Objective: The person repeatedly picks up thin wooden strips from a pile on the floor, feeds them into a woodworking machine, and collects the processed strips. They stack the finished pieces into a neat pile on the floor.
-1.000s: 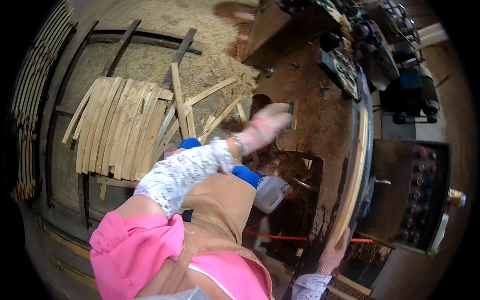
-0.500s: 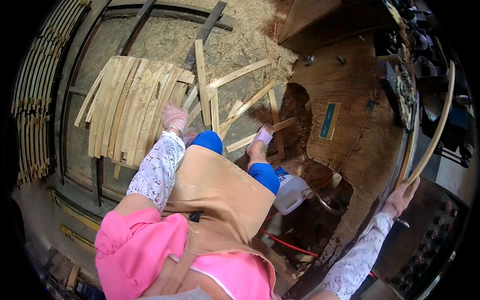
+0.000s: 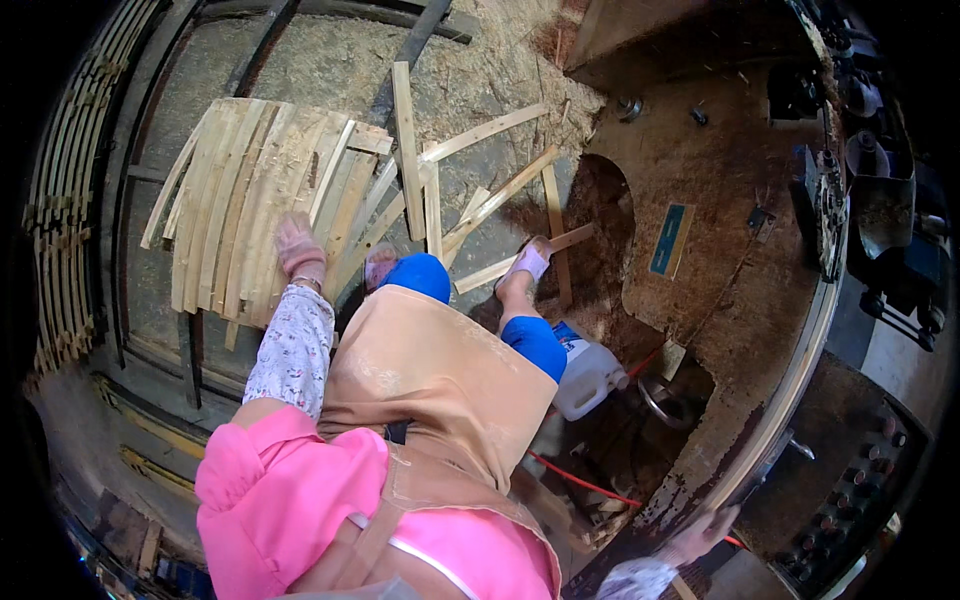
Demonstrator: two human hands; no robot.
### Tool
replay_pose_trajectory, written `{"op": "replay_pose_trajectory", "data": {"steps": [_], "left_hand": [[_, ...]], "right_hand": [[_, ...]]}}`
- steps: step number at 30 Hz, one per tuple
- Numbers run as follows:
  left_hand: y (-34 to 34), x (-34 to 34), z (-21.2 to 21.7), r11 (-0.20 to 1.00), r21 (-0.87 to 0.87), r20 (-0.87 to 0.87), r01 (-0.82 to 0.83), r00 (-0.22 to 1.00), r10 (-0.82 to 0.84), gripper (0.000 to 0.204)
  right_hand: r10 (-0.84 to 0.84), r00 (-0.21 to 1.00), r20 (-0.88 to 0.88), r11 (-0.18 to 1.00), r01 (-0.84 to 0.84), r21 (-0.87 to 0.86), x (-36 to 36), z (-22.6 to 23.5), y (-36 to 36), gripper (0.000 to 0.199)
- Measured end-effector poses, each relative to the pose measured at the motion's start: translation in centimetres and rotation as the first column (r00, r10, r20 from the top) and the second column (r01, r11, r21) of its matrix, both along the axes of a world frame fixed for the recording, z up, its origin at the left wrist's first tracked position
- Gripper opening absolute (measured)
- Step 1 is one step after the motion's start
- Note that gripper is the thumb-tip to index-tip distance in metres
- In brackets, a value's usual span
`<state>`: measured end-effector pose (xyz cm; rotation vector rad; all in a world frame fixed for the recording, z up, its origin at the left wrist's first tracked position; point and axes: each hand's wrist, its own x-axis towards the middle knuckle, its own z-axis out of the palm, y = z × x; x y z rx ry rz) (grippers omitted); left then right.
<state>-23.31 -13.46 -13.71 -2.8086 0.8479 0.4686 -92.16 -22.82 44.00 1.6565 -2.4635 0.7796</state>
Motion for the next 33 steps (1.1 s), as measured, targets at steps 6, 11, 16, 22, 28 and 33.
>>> {"op": "replay_pose_trajectory", "data": {"steps": [6,11,16,22,28,33], "left_hand": [[-1.7,1.6,3.7,0.985,-0.091,-0.215,-0.145,0.969,0.122,0.048],[-13.9,1.3,17.3,0.592,-0.670,-0.498,-0.448,0.863,0.089,0.042],[-23.9,-5.5,34.7,-0.114,-0.539,-0.637,-0.834,0.493,-0.593,0.034],[-26.5,-14.4,46.0,-0.020,-0.424,-0.405,-0.906,0.209,-0.890,0.051],[-17.2,-5.5,19.7,0.789,-0.576,-0.453,-0.214,0.887,-0.091,0.087],[4.8,3.4,2.2,0.994,0.086,-0.010,-0.073,0.997,0.074,0.078]], "right_hand": [[0.270,0.962,-0.037,0.963,-0.270,-0.002,-1.6,-0.3,-16.5,0.049],[0.380,0.922,0.068,0.923,-0.373,-0.099,-4.7,-0.3,-24.5,0.048],[0.600,0.650,0.467,0.782,-0.601,-0.168,22.8,-1.3,-21.8,0.040],[0.419,0.550,0.722,0.639,-0.744,0.195,31.3,-3.8,-16.6,0.044],[0.270,0.892,0.362,0.957,-0.289,0.000,12.7,4.6,-8.8,0.043],[-0.056,0.989,0.137,0.979,0.081,-0.188,-1.8,0.2,4.8,0.046]]}}
